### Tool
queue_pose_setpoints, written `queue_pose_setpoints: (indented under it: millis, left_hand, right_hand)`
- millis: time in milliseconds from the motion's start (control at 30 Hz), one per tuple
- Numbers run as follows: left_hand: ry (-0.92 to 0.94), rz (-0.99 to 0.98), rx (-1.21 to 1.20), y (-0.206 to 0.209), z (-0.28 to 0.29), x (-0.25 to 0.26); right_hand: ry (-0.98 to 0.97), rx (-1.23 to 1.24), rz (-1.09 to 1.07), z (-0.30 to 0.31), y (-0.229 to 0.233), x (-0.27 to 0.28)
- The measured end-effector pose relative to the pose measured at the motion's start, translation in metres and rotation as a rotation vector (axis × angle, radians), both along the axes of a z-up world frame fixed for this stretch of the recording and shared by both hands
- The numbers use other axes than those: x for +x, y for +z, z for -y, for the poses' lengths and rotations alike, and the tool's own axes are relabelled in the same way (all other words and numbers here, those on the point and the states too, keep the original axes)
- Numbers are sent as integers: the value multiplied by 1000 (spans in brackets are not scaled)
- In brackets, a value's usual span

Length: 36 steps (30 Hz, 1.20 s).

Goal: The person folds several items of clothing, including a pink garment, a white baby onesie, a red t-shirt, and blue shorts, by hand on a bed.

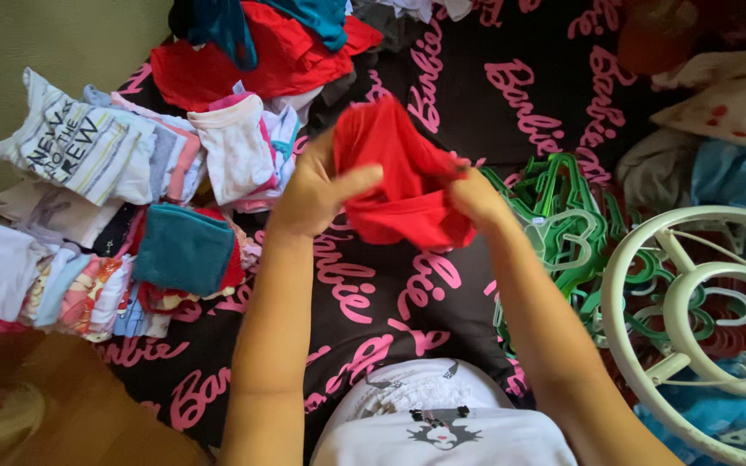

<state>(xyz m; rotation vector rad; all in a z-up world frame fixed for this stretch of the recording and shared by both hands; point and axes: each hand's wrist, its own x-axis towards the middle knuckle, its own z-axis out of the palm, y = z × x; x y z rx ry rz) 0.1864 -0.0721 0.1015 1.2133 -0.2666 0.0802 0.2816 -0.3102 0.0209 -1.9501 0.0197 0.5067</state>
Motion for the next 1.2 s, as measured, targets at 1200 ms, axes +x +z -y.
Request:
queue_pose_setpoints:
  millis: [1200]
  left_hand:
    - [150,-521,-476,-122,38,3]
  right_hand:
    - [-185,1833,-516,-10,-15,-13]
